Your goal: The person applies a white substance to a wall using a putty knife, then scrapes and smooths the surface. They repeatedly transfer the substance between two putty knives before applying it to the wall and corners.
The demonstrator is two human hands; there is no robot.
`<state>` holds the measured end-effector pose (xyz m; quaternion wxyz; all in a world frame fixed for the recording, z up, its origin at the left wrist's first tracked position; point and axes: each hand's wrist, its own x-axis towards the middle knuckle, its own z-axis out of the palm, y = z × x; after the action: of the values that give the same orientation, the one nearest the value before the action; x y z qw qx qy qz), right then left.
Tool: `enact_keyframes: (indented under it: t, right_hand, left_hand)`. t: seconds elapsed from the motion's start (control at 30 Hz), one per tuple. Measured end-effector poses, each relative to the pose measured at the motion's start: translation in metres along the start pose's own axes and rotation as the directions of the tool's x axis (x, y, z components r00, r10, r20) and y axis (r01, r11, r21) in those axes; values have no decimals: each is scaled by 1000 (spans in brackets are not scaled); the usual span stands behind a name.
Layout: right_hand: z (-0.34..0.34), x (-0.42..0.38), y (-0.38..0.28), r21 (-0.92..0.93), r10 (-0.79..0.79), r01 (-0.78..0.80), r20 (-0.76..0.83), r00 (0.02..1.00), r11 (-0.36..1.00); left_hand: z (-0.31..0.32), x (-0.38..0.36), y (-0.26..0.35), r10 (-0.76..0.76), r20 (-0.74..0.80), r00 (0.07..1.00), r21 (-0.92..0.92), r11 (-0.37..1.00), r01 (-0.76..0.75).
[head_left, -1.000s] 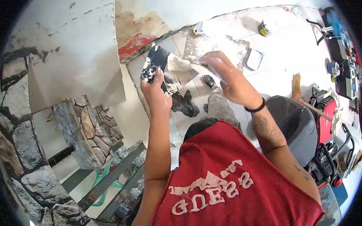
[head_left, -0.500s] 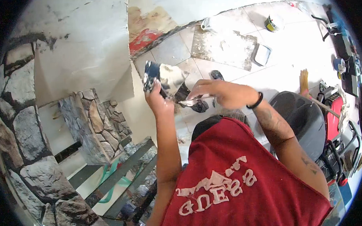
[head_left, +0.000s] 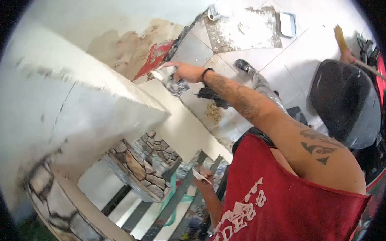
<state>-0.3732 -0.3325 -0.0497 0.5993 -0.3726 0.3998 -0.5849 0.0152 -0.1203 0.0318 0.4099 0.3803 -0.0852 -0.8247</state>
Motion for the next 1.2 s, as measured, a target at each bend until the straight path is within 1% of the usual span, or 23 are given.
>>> enact_keyframes:
  t: [0.03, 0.1, 0.2, 0.23, 0.27, 0.3, 0.4, 0.5, 0.53, 0.6, 0.67, 0.7, 0.77, 0.8, 0.9, 0.93, 1.0, 1.03, 1.07, 1.17, 1.2]
  right_hand:
    - [7, 10, 1, 38, 15, -14, -22, 1000, 999]
    - [20, 36, 19, 51, -183, 182, 9, 983, 982]
    - [41, 64, 37, 33, -324, 338, -218, 921, 940]
    - [42, 66, 37, 112, -312, 338, -199, 929, 935]
    - [43, 68, 38, 185, -301, 332, -178, 937, 925]
    - [44, 69, 38, 257, -293, 325, -154, 944, 910]
    - [47, 76, 34, 217, -297, 325, -153, 943, 920]
    - [53, 80, 40, 180, -81, 99, -106, 991, 979]
    - [55, 82, 43, 143, -88, 104, -119, 989, 984]
    - [57, 79, 50, 239, -31, 57, -111, 993, 969]
    - [57, 76, 57, 328, 5, 26, -95, 995, 944]
    - [59, 76, 69, 415, 35, 1, -79, 996, 910]
    - [62, 77, 96, 581, 92, -52, -40, 995, 812]
    - [64, 77, 105, 616, 101, -61, -30, 994, 786]
    - [78, 86, 119, 428, -28, 68, -100, 995, 901]
    - [75, 82, 97, 468, 115, -58, -93, 989, 882]
    - [73, 84, 67, 436, 60, -8, -104, 993, 900]
    - [77, 93, 64, 419, 30, 18, -108, 994, 908]
    - [81, 103, 58, 294, -26, 69, -148, 989, 953]
    - [95, 113, 35, -28, -65, 60, -214, 975, 998]
    - [95, 116, 30, -9, -56, 56, -180, 982, 998]
  left_hand:
    - [7, -5, -1, -8, -23, 1000, -3, 1000, 8]
    - [6, -15, 5, -19, -80, 997, 34, 999, 22]
    - [19, -21, 5, 15, -137, 990, 39, 999, -10]
    - [21, -25, 3, 25, -154, 988, 27, 999, -21]
    - [7, -29, 7, 7, -150, 989, 11, 1000, -5]
    - [7, -29, 6, -5, -153, 988, 5, 1000, 6]
    - [9, -26, -2, -31, -135, 990, -39, 999, 26]
    - [-8, -22, -3, -63, -118, 991, -34, 998, 59]
    - [-10, -20, -6, -61, -109, 992, -30, 998, 58]
    - [-13, -17, -9, -55, -93, 994, -20, 998, 53]
    - [-12, -13, -6, -107, -38, 994, -17, 994, 106]
    - [-13, -11, -4, -132, -11, 991, -14, 991, 132]
    - [-8, -5, -6, -147, -16, 989, -10, 989, 147]
    - [-6, -6, -6, -156, -23, 987, -8, 988, 156]
    - [-20, -7, -6, -157, -65, 985, 24, 987, 159]
    - [-15, -2, -9, -192, -23, 981, -2, 981, 192]
    - [-12, 0, -14, -207, -20, 978, 0, 978, 207]
    - [-8, 3, -17, -212, -17, 977, 2, 977, 212]
    - [-2, 4, -23, -183, -17, 983, -11, 983, 183]
    - [8, 12, -29, -170, -29, 985, -30, 985, 170]
    - [8, 14, -29, -171, -32, 985, -35, 985, 170]
